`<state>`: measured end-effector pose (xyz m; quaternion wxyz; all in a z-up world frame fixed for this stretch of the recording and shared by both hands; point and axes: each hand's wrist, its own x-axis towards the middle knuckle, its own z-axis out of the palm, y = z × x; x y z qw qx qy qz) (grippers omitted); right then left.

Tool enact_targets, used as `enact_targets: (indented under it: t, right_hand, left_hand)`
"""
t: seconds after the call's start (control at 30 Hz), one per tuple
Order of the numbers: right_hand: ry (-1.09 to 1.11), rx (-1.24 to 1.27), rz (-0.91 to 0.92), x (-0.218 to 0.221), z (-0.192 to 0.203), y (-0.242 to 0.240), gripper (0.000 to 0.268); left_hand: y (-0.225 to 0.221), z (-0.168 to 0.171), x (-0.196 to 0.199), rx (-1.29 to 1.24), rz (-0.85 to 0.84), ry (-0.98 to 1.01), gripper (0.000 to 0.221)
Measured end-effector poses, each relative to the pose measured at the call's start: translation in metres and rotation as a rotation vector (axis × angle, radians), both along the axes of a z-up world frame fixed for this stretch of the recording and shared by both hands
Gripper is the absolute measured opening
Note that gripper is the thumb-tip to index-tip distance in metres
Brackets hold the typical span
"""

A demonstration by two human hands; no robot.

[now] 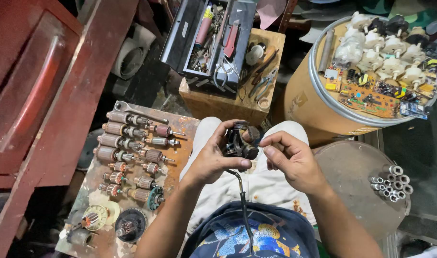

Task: Inspecting and assembling components of a small electric motor housing

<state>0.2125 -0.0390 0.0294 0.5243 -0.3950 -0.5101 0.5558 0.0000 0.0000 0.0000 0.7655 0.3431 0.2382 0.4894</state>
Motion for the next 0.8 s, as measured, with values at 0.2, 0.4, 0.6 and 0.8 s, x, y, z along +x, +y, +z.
enact_targets:
  t: [0.2,0.4,0.6,0.8]
  right_hand:
    - [-0.077,-0.006,-0.110,0.003,-0.002,0.004,0.020]
    - [-0.105,-0.031,-0.102,0.003,0.000,0.009,0.018]
    - [-0.184,-0.078,-0.094,0.004,-0.008,0.009,0.013]
    - [-0.389,-0.009,-0.111,-0.004,0.025,0.007,0.012]
  left_hand:
    - [-0.004,0.022,-0.001,-0.064,-0.015,0.004,0.080]
    - [0.003,-0.004,-0.006,-0.077,0.056,0.141,0.061]
    - [0.002,0.008,0.000,-0.114,0.106,0.152,0.059]
    - [0.002,0.023,0.012,-0.111,0.191,0.165,0.046]
